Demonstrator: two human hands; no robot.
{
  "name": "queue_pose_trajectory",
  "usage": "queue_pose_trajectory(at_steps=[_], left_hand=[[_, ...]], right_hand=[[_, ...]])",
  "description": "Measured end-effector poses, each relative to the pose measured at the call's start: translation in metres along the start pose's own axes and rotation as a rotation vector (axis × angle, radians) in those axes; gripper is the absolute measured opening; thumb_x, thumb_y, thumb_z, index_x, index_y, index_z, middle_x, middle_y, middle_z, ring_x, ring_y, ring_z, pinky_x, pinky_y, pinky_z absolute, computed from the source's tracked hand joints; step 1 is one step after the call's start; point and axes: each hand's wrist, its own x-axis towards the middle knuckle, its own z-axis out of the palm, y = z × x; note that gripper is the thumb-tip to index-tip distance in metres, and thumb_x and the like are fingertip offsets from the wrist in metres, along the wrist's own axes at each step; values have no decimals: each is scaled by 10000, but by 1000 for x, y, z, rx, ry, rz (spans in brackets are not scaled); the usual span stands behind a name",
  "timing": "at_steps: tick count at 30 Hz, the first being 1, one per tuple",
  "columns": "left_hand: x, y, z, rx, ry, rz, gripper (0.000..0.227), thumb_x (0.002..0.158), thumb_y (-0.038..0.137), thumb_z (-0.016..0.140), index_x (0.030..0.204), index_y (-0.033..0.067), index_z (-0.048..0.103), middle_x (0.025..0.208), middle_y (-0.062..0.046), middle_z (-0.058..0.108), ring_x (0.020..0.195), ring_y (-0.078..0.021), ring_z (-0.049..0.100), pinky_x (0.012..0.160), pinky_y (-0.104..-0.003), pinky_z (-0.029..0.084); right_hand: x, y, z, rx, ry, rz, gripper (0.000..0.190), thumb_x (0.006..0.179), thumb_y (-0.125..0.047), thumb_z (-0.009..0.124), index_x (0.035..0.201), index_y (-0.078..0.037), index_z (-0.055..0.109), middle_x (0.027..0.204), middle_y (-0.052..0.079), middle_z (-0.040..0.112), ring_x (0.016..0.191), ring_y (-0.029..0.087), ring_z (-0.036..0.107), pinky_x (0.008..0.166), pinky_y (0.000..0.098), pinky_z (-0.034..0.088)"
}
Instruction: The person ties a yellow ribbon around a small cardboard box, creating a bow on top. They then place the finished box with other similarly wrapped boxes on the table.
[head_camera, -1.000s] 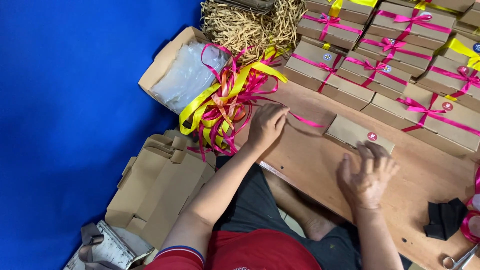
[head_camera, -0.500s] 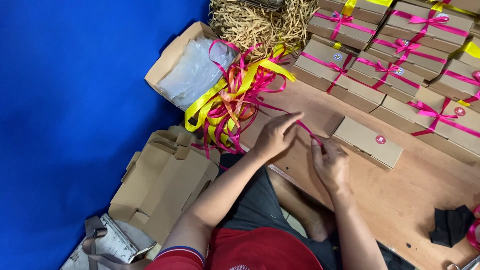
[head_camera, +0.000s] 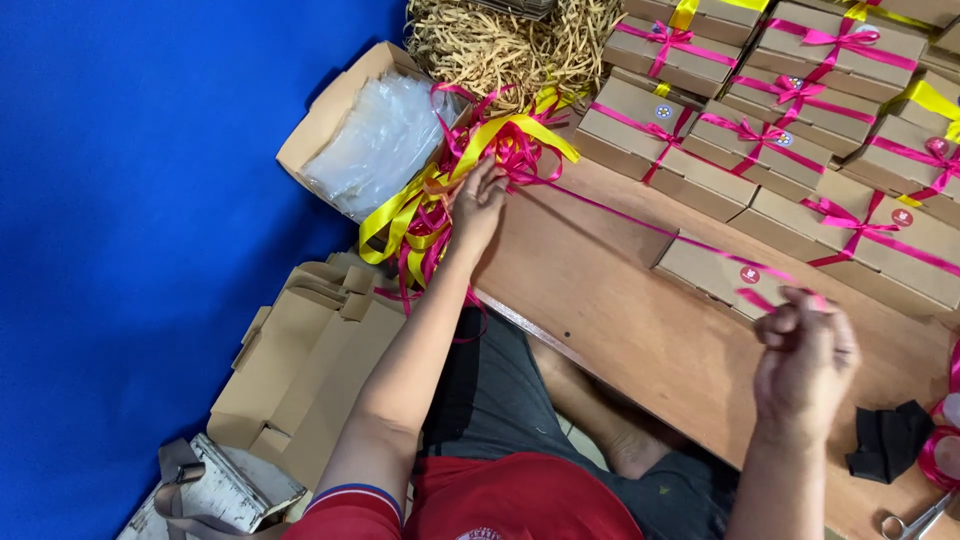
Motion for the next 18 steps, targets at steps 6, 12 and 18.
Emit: queue_pose_trajectory(at_steps=[6,12,18], left_hand=[[28,-25,-18,-117,47,63,511,997,3,559,1486,148,527,1400,-72,620,1310,-187,606,1051,-305,557],[31,-29,-21,-92,57,73,512,978,0,538,1464,160,545,1430,-136,600,1347,-237,596,1066,-375,573],[33,-39,-16,45,72,202,481,995,36,564,1469,104,516,1383,-108,627,1256,-195,631,1067,-287,546]], right_hand=[[1,-49,-5,111,267,-61,195,982,-259,568,1113,-163,677,668,-71,496,546,35,400,554,182,328],[14,-44,-45,123,425,-212,208,1015,-191,568,811,-156,545,780,-25,549,635,90,430,682,261,366],[2,-37,-44,65,365,-322,291,1065,-137,534,775,-114,525,779,25,534,668,145,449,728,289,389]])
